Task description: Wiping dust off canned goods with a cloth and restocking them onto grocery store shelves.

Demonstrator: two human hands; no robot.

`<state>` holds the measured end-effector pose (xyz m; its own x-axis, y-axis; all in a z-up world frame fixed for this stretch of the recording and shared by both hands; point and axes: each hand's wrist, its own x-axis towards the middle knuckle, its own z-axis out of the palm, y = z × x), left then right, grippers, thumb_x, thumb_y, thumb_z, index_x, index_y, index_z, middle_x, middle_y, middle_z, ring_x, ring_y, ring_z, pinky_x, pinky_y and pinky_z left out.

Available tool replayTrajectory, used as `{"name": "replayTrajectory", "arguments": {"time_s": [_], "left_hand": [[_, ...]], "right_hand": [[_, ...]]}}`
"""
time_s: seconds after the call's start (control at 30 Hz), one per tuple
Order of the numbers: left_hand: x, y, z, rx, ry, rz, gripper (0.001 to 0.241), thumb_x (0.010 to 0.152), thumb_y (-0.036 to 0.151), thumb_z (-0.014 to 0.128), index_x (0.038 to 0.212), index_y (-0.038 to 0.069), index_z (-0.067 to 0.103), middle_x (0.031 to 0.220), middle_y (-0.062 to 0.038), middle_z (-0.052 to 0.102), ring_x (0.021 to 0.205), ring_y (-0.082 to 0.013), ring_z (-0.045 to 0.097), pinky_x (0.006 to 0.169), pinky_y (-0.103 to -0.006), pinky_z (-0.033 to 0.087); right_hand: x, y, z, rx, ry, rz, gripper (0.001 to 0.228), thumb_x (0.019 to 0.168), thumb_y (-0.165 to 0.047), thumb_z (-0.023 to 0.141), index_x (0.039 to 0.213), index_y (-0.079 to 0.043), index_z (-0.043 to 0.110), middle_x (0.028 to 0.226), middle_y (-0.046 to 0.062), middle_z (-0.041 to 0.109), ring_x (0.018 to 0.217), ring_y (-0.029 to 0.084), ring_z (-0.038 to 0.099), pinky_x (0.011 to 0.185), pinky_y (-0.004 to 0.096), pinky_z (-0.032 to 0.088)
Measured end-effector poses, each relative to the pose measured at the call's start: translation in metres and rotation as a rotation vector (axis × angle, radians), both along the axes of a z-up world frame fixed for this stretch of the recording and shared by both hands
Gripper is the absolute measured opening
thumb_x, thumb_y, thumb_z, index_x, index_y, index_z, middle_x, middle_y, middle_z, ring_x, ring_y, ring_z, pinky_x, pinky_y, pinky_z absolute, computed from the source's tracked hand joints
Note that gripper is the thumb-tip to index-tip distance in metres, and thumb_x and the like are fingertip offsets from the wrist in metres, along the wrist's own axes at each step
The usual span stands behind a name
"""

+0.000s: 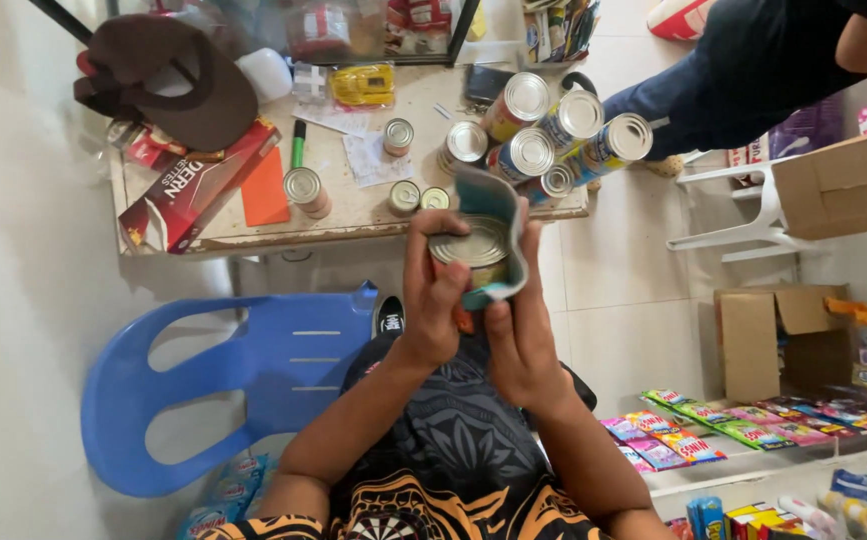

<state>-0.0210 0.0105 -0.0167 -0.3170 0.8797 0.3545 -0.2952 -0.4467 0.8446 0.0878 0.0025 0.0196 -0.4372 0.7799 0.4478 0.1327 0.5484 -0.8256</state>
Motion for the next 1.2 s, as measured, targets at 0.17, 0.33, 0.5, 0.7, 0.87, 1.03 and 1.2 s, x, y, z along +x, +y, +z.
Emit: {"name": "replayTrajectory", "arguments": {"time_s": [0.17, 0.33, 0.5, 0.7, 0.87, 1.03, 1.2], "left_hand": [[-0.004, -0.007, 0.025, -0.032, -0.042, -0.145, 0.042, 0.101, 0.043, 0.058, 0.122, 0.007, 0.049, 0.11, -0.006, 0.046, 0.107, -0.0137, 0.046, 0.101, -0.0323, 0.037], [-0.006, -0.01, 0.022, -0.064, -0.038, -0.216, 0.04, 0.101, 0.04, 0.057, 0.12, 0.005, 0.05, 0.108, -0.007, 0.047, 0.104, -0.016, 0.047, 0.1, -0.0351, 0.037], [-0.008, -0.004, 0.043, -0.137, -0.31, 0.014, 0.048, 0.098, 0.048, 0.059, 0.122, 0.007, 0.047, 0.1, -0.002, 0.047, 0.094, -0.0086, 0.045, 0.09, -0.0259, 0.039], [-0.025, -0.008, 0.03, -0.095, -0.168, 0.067, 0.05, 0.097, 0.054, 0.056, 0.117, 0.009, 0.048, 0.109, -0.004, 0.049, 0.101, -0.0103, 0.046, 0.099, -0.0268, 0.038], [-0.016, -0.012, 0.018, -0.035, -0.092, -0.016, 0.053, 0.099, 0.056, 0.054, 0.116, 0.006, 0.049, 0.116, -0.012, 0.05, 0.108, -0.0168, 0.048, 0.103, -0.0313, 0.036], [-0.022, -0.008, 0.02, -0.137, -0.21, 0.034, 0.049, 0.101, 0.05, 0.05, 0.122, 0.006, 0.045, 0.111, -0.009, 0.05, 0.099, -0.0132, 0.048, 0.099, -0.0285, 0.038], [-0.012, -0.015, 0.019, -0.181, -0.05, -0.133, 0.052, 0.097, 0.053, 0.058, 0.122, 0.008, 0.051, 0.109, -0.007, 0.048, 0.104, -0.0154, 0.046, 0.099, -0.0312, 0.038]], "right_hand": [[0.001, 0.006, 0.01, -0.263, 0.037, -0.132, 0.075, 0.106, -0.039, 0.045, 0.159, 0.003, 0.015, 0.16, 0.025, 0.025, 0.144, 0.034, 0.028, 0.123, 0.052, 0.02], [-0.005, 0.002, 0.011, -0.422, 0.185, -0.161, 0.068, 0.11, -0.041, 0.029, 0.16, 0.004, 0.018, 0.17, 0.017, 0.02, 0.152, 0.029, 0.03, 0.125, 0.039, 0.023], [-0.019, -0.002, -0.013, 0.232, -0.11, -0.059, 0.068, 0.111, -0.031, 0.037, 0.161, 0.009, 0.011, 0.167, 0.037, 0.007, 0.155, 0.054, 0.009, 0.128, 0.061, 0.015], [-0.007, -0.012, -0.026, -0.088, 0.008, 0.026, 0.066, 0.113, -0.03, 0.03, 0.155, 0.018, 0.015, 0.164, 0.039, 0.01, 0.15, 0.054, 0.011, 0.124, 0.065, 0.015], [-0.018, -0.007, 0.009, -0.073, -0.085, -0.119, 0.05, 0.112, -0.035, 0.027, 0.14, 0.005, 0.033, 0.141, 0.03, 0.039, 0.129, 0.045, 0.044, 0.111, 0.054, 0.037], [-0.025, -0.015, -0.006, 0.336, -0.326, -0.085, 0.072, 0.111, -0.041, 0.03, 0.159, 0.009, 0.012, 0.162, 0.043, 0.012, 0.15, 0.061, 0.024, 0.124, 0.064, 0.032], [-0.01, -0.017, -0.028, -0.015, -0.093, -0.17, 0.079, 0.113, -0.045, 0.028, 0.16, 0.009, -0.004, 0.168, 0.036, 0.008, 0.156, 0.048, 0.013, 0.128, 0.057, 0.016]]}}
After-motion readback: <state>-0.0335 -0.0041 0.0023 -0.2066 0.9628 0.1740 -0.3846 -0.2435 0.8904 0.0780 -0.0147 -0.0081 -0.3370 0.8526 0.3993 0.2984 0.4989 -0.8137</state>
